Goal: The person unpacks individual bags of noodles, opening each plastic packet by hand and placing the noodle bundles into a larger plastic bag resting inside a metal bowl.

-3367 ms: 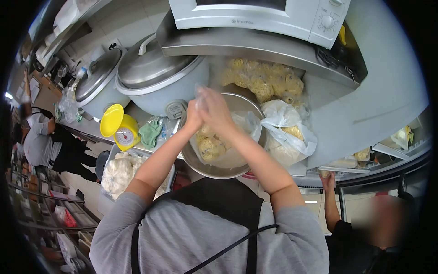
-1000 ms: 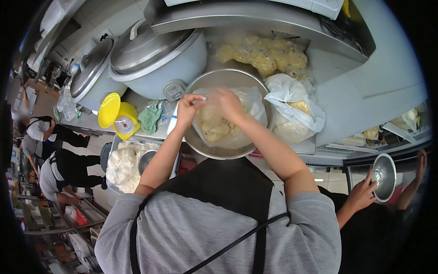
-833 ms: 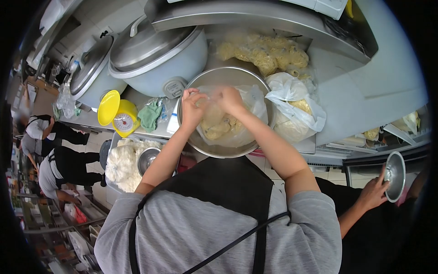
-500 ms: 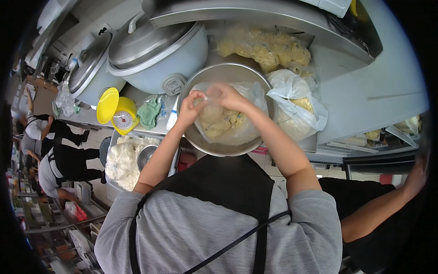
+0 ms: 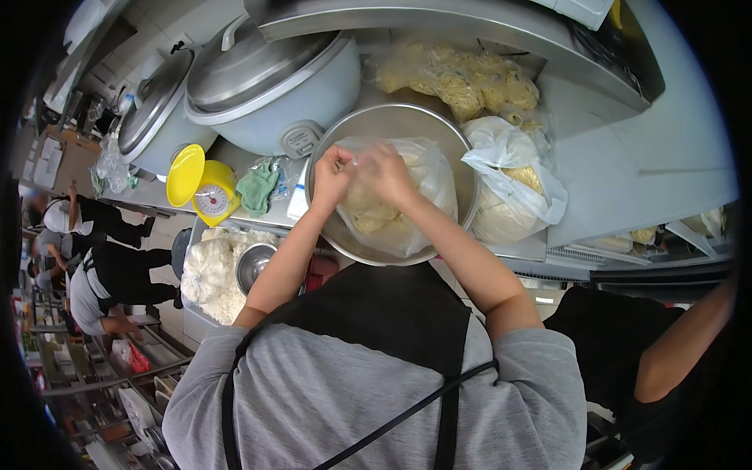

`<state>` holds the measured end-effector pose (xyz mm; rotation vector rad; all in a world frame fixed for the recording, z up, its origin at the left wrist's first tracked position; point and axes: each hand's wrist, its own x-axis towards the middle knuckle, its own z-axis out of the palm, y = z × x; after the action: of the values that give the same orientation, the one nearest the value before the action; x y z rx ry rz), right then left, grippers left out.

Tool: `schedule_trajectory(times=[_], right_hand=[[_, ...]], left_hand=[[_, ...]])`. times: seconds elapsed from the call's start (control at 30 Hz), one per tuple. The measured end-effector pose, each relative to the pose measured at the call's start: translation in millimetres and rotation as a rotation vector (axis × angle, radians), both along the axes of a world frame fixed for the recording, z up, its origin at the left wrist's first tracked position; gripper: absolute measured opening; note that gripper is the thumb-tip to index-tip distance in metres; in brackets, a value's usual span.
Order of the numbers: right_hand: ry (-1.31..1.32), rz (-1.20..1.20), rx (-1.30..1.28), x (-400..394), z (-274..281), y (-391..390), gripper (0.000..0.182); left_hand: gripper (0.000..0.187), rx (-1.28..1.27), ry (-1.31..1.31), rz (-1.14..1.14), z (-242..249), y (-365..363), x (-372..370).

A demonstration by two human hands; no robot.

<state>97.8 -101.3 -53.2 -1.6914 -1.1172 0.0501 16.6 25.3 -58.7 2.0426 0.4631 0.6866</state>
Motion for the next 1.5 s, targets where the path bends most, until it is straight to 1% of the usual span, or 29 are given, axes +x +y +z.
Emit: schedule_trajectory(times=[0.03,0.07,0.1,0.13,0.17,0.23,0.33,0.4,0.43,0.47,0.53,0.57,0.63,0.67,0.73,0.87,0.9,0.93,0.97,1.03,1.1,1.17,1.23,1.3,1.33,1.4,1.43,1.47,1.5], right_hand=[[-0.067,0.001,-0.023,0,4,-2,0.014],[-0.066,0.001,-0.023,0,8,-4,0.014],[-0.220,-0.064,-0.078,0,17,-5,0.013],[-0.375,-0.130,-0.136,-1,22,-8,0.013],[-0.374,-0.132,-0.139,0,26,-10,0.013],[-0.728,-0.071,-0.414,6,30,-10,0.016],[-0.853,-0.005,-0.420,14,34,-7,0.016],[-0.823,0.018,-0.547,16,60,-5,0.018],[-0.790,0.039,-0.671,18,73,-4,0.020],[-0.793,0.041,-0.672,24,71,-3,0.020],[-0.458,0.078,-0.597,41,62,-8,0.028],[-0.460,0.075,-0.597,44,55,-15,0.028],[-0.498,-0.403,-0.642,50,38,-35,0.030],[-0.502,-0.406,-0.642,63,20,-46,0.030],[-0.316,-0.150,-0.812,85,-8,-62,0.023],[-0.100,-0.317,-0.681,95,24,-65,0.018],[-0.041,-0.344,-0.515,88,51,-66,0.018],[0.016,-0.371,-0.346,83,65,-66,0.020],[0.016,-0.376,-0.344,81,67,-66,0.020],[0.002,-0.312,-0.359,79,70,-68,0.020],[-0.024,-0.277,-0.468,86,68,-71,0.018],[-0.102,-0.108,-0.596,101,61,-72,0.017],[-0.037,-0.095,-0.546,128,66,-69,0.020],[-0.203,-0.329,-0.538,176,50,-58,0.026],[-0.209,-0.334,-0.531,197,43,-56,0.026],[-0.317,-0.672,-0.771,236,26,-57,0.031],[-0.324,-0.676,-0.760,250,9,-62,0.031],[-0.498,-0.803,-0.728,265,-11,-67,0.026],[-0.668,-0.929,-0.689,276,-19,-71,0.024]], left_hand=[[0.009,0.000,0.000,-0.001,1,1,0],[0.009,-0.136,0.016,-0.043,2,4,-1],[0.008,-0.273,0.032,-0.085,6,5,-2],[0.008,-0.274,0.033,-0.086,10,5,-4],[0.009,-0.305,0.036,-0.106,14,4,-5],[0.010,-0.334,0.036,-0.126,15,4,-4],[0.011,-0.432,-0.010,-0.262,16,5,-6],[0.016,-0.277,0.207,-0.359,23,6,-12],[0.016,-0.279,0.204,-0.358,22,6,-13],[0.018,-0.272,0.173,-0.375,20,7,-13],[0.019,-0.262,0.142,-0.394,15,7,-14],[0.017,-0.302,0.121,-0.344,11,5,-14],[0.015,-0.343,0.097,-0.300,10,3,-12],[0.015,-0.399,0.105,-0.294,11,3,-11],[0.014,-0.453,0.112,-0.292,19,0,-7],[0.011,-0.511,0.011,-0.379,44,-32,18],[0.012,-0.563,-0.067,-0.378,45,-43,26],[0.016,-0.194,-0.222,-0.400,36,-50,37],[0.016,-0.192,-0.222,-0.406,27,-58,45],[0.021,0.688,-0.235,-0.434,10,-74,57],[0.022,0.703,-0.117,-0.491,-9,-87,71],[0.022,0.722,-0.003,-0.551,-21,-90,82],[0.023,0.941,0.214,-0.555,-28,-89,91],[0.025,0.875,0.284,-0.483,-41,-87,96],[0.028,0.798,0.357,-0.411,-43,-87,97],[0.029,0.728,0.409,-0.440,-36,-86,98],[0.032,0.648,0.467,-0.472,-32,-85,97],[0.032,0.658,0.461,-0.463,-32,-80,95],[0.033,0.662,0.289,-0.513,-34,-71,90]])
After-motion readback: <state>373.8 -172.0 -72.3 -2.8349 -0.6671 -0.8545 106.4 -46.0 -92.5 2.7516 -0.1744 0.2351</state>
